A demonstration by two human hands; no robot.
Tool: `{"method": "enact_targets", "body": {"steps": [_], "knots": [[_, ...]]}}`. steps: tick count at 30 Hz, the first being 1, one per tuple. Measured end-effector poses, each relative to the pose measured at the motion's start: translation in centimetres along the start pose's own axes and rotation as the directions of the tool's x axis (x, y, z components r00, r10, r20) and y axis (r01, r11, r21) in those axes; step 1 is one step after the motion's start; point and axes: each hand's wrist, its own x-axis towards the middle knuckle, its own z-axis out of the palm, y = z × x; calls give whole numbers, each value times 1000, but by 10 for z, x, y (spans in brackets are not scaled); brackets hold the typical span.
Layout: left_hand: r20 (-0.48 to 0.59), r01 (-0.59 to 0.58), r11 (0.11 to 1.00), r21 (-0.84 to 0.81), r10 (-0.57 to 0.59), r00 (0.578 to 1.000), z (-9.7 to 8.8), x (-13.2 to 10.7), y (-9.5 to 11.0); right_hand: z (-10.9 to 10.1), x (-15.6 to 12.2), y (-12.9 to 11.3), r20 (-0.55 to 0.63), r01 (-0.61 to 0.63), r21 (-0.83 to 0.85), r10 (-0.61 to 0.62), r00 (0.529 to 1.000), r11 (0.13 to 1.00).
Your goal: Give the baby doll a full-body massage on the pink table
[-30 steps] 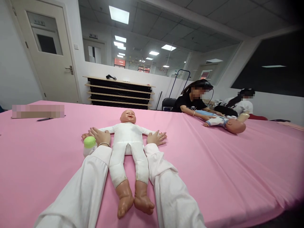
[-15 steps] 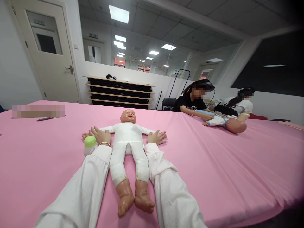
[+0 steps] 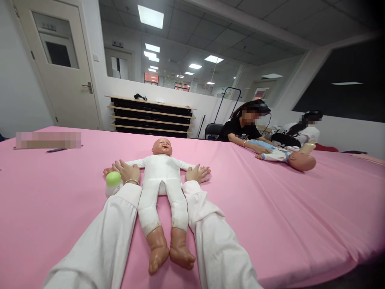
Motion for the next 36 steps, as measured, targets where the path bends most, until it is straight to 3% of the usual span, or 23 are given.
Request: {"method": "enact_targets", "body": {"steps": [3,7,8,10,13,15,22,25,31,36], "knots": [[-19,-33,999,17,33,999,-3,-3,3,-2,-6,-2,-26,-6,4,6,1000,1000],[-67,-249,968,34,251,966,-3,-5,9,1,-37,20,-80,-15,1,15,997,1000],[-25,-302,953,22,302,953,-2,-6,11,3,-48,31,-94,-24,-2,23,995,1000],[157,-376,926,-22,375,914,0,-6,13,6,-71,55,-112,-41,-7,40,993,999],[471,-432,901,-38,398,787,3,-6,16,11,-98,85,-121,-52,-10,51,991,999],[554,-459,889,6,379,741,2,-6,17,13,-105,95,-125,-58,-12,56,991,998],[492,-440,891,113,334,804,-2,-6,16,11,-107,102,-146,-134,-18,130,981,991],[432,-397,899,183,290,854,-1,-7,13,9,-111,104,-166,-179,-14,174,971,984],[222,-271,923,274,213,951,3,-5,2,8,-100,88,-200,-209,17,208,957,978],[42,-209,937,281,205,978,9,0,-5,11,-96,82,-244,-241,50,246,938,969]]}}
